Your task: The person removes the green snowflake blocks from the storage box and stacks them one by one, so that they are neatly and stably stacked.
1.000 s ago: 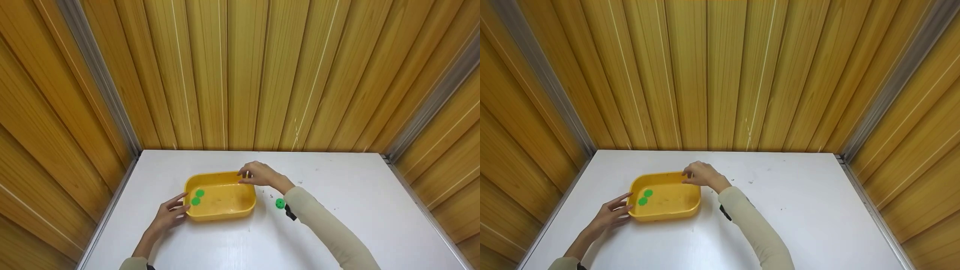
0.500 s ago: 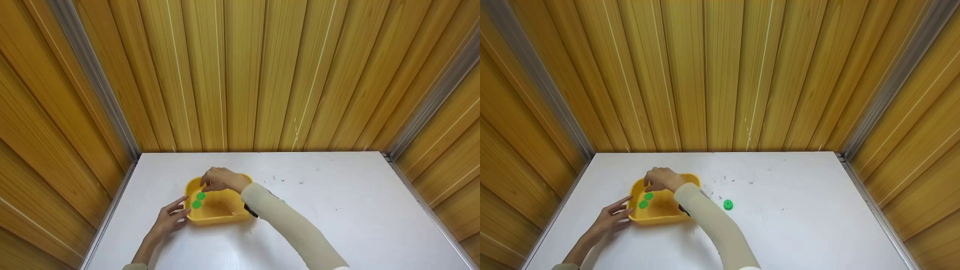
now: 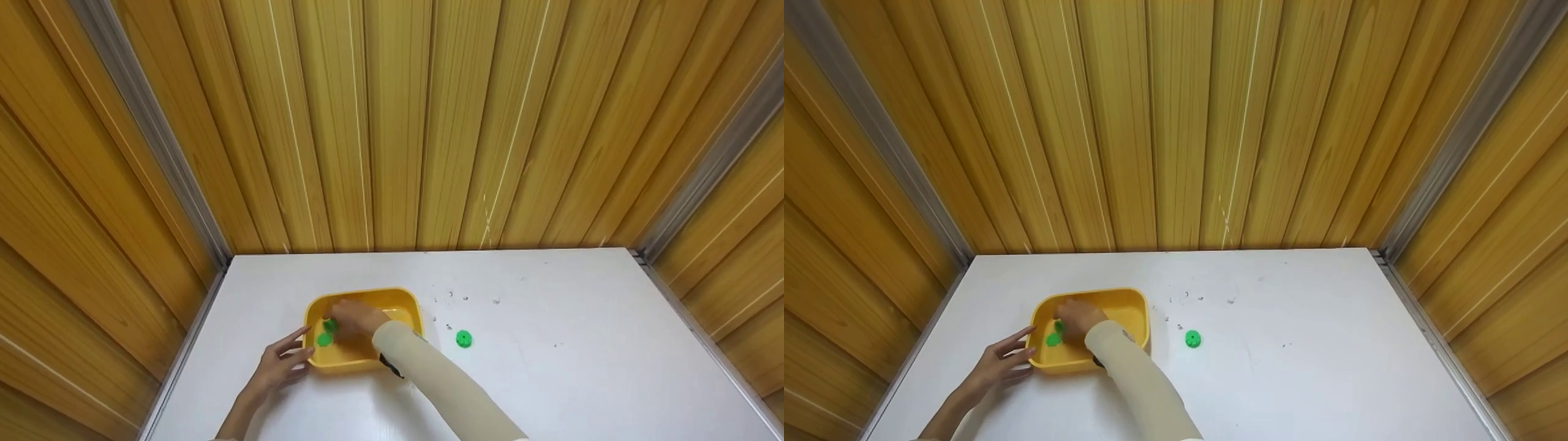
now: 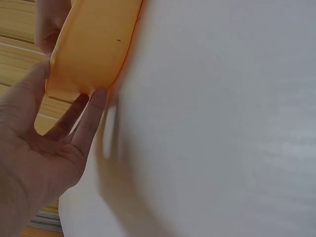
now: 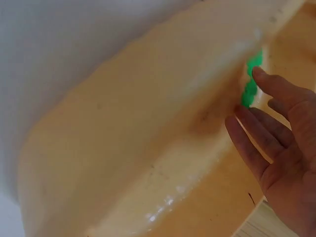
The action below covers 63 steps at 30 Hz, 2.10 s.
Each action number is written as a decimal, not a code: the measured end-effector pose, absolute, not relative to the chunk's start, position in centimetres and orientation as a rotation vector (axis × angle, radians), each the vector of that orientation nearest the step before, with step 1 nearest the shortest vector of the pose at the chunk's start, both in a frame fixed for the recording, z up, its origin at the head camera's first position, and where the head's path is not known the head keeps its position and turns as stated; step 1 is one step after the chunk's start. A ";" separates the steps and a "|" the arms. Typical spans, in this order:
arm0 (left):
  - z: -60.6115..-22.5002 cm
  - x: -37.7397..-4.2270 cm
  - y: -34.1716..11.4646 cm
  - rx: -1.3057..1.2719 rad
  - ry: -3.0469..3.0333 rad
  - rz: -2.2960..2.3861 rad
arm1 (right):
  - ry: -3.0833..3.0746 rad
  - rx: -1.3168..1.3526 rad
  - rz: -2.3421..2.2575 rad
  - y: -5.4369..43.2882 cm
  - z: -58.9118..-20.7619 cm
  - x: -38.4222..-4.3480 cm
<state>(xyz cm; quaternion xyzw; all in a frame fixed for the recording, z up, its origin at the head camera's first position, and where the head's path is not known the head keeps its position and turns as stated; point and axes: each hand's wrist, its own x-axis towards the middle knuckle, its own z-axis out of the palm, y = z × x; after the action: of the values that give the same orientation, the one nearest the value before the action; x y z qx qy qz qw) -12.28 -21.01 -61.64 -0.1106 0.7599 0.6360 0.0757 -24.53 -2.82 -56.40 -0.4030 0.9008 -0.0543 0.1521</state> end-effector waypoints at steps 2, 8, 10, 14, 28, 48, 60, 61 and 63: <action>-61.5 -12.2 -21.1 -0.328 2.285 1.903 | 2.607 -1.161 -0.115 -3.0 -56.7 -24.3; -61.5 -12.2 -21.1 -0.317 2.291 1.899 | 2.644 -1.210 -0.034 -3.4 -57.4 -24.6; -61.5 -12.2 -21.1 -0.317 2.291 1.902 | 2.648 -1.244 -0.039 -3.3 -57.7 -24.8; -61.5 -12.3 -21.1 -0.334 2.291 1.901 | 2.650 -1.295 -0.093 -3.2 -58.0 -24.9; -61.5 -12.3 -20.7 -0.311 2.254 1.917 | 2.636 -1.237 -0.139 -2.6 -58.3 -25.3; -61.8 -12.3 -20.9 -0.354 2.280 1.901 | 2.623 -1.245 -0.164 -1.8 -58.3 -25.5; -61.3 -12.6 -20.4 -0.319 2.298 1.898 | 2.615 -1.108 -0.281 0.2 -57.3 -25.8; -61.2 -12.5 -20.5 -0.322 2.300 1.897 | 2.615 -1.099 -0.295 0.3 -57.2 -25.8; -61.3 -12.3 -20.7 -0.341 2.301 1.890 | 2.608 -1.105 -0.313 0.4 -57.2 -25.7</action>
<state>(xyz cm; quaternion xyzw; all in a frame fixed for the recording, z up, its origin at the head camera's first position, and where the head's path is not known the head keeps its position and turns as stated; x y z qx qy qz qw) -12.35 -20.68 -61.28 -0.1135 0.7658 0.6289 0.0720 -25.74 0.42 -57.21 -0.3836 0.9055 -0.1088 0.1454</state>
